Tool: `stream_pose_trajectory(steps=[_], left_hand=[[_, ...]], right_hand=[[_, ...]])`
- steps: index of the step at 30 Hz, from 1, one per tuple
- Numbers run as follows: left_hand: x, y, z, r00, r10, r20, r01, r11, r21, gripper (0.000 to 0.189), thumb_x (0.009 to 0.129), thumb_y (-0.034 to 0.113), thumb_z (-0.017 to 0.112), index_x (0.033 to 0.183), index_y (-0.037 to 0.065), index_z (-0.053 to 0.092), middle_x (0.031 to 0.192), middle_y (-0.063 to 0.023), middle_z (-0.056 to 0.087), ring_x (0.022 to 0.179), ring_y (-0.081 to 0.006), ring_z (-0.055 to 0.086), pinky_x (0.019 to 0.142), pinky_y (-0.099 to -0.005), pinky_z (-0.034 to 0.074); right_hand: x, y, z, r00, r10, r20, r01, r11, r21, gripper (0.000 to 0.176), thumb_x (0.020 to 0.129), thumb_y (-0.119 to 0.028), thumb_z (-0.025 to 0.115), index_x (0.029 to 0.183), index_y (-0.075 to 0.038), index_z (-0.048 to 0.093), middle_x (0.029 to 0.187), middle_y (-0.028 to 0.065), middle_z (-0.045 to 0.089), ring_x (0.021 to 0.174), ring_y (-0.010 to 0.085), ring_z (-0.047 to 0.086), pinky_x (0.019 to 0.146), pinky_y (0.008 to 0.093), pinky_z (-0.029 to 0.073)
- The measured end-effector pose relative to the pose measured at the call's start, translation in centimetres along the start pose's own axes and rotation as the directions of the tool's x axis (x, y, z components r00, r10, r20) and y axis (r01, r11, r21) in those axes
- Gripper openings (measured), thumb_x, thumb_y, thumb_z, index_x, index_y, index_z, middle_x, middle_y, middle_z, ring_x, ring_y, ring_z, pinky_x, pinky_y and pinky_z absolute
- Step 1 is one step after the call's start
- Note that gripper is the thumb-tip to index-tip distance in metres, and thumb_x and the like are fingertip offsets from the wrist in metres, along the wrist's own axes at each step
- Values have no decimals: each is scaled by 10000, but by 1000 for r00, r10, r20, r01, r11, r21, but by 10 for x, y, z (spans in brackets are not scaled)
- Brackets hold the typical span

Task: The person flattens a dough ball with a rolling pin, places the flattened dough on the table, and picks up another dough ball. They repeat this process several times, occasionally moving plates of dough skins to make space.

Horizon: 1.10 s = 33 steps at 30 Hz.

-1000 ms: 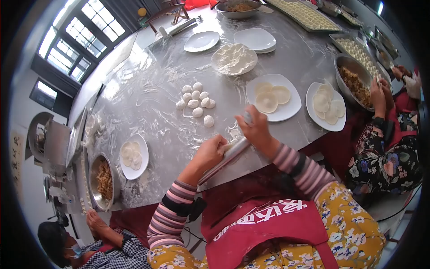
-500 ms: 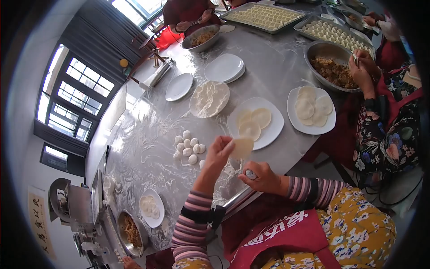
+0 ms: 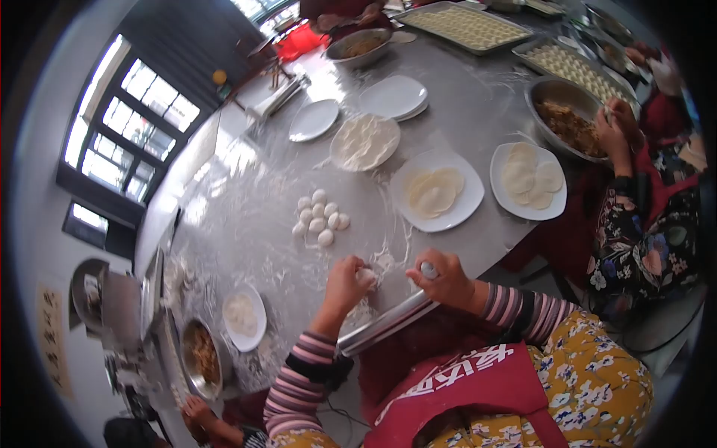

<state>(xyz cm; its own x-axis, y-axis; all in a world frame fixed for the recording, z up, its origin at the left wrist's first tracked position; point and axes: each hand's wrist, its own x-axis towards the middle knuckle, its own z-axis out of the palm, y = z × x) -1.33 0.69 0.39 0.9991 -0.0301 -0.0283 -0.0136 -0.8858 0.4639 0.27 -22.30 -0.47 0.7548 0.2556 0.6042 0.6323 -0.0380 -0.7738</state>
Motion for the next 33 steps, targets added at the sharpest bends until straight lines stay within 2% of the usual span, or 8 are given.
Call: stream_pose_trajectory(steps=[4, 7, 17, 19, 23, 25, 30, 33], left_hand=[[-8, -7, 2, 961, -191, 200, 261, 864, -430, 216, 733, 144, 709, 826, -35, 631, 708, -61, 627, 641, -117, 584, 575, -268, 476], [-7, -11, 11, 951, -233, 203, 303, 832, -465, 212, 694, 150, 724, 801, -17, 647, 703, -101, 649, 649, -157, 618, 611, -299, 490], [-15, 6, 23, 988, -148, -35, 126, 925, -358, 146, 735, 103, 681, 841, 2, 683, 744, -136, 676, 689, -198, 660, 633, -305, 503], [-6, 13, 21, 997, -74, -33, 61, 953, -298, 139, 719, 155, 675, 793, 39, 690, 722, -156, 653, 685, -311, 644, 647, -386, 498], [7, -1, 12, 983, -109, 149, 151, 938, -313, 135, 690, 145, 661, 759, 32, 688, 682, -154, 648, 650, -286, 643, 632, -381, 495], [-1, -11, 12, 979, -123, 165, 174, 925, -337, 141, 706, 108, 659, 753, -24, 640, 672, -115, 637, 641, -172, 619, 611, -312, 487], [-9, -10, 15, 989, -40, 143, 80, 955, -284, 168, 756, 127, 657, 812, -24, 606, 682, -109, 616, 637, -173, 591, 593, -325, 469], [6, -11, 23, 995, -66, 78, 85, 956, -280, 178, 774, 131, 649, 858, -19, 602, 680, -103, 609, 625, -176, 581, 584, -328, 461]], right_hand=[[21, 3, 12, 999, -47, 10, 47, 997, -62, 218, 752, -60, 713, 823, -51, 507, 646, 119, 545, 561, 333, 567, 484, 357, 441], [50, 4, 27, 989, -146, -1, 145, 985, -98, 224, 748, -66, 717, 825, -48, 507, 638, 136, 538, 538, 334, 552, 475, 354, 427], [38, 29, 37, 990, -64, -126, 42, 984, -172, 205, 752, -52, 688, 807, -36, 491, 629, 158, 523, 528, 343, 542, 470, 372, 418], [51, 35, 49, 991, -45, -126, 16, 975, -221, 203, 752, -48, 685, 805, -39, 489, 626, 155, 521, 522, 340, 534, 473, 372, 420], [58, 34, 49, 997, -30, -64, 20, 989, -145, 204, 749, -46, 688, 804, -38, 492, 617, 148, 507, 508, 326, 521, 470, 365, 418], [38, 36, 34, 977, -214, -17, 194, 915, -354, 215, 747, -45, 693, 811, -33, 489, 614, 144, 495, 502, 319, 521, 468, 362, 415], [43, 35, 42, 995, 7, -101, -30, 976, -218, 240, 744, -67, 701, 837, -39, 482, 632, 186, 519, 544, 375, 539, 478, 391, 421], [66, 42, 62, 996, -24, -86, 10, 987, -159, 239, 744, -67, 700, 838, -41, 483, 640, 208, 525, 569, 398, 541, 481, 397, 421]])
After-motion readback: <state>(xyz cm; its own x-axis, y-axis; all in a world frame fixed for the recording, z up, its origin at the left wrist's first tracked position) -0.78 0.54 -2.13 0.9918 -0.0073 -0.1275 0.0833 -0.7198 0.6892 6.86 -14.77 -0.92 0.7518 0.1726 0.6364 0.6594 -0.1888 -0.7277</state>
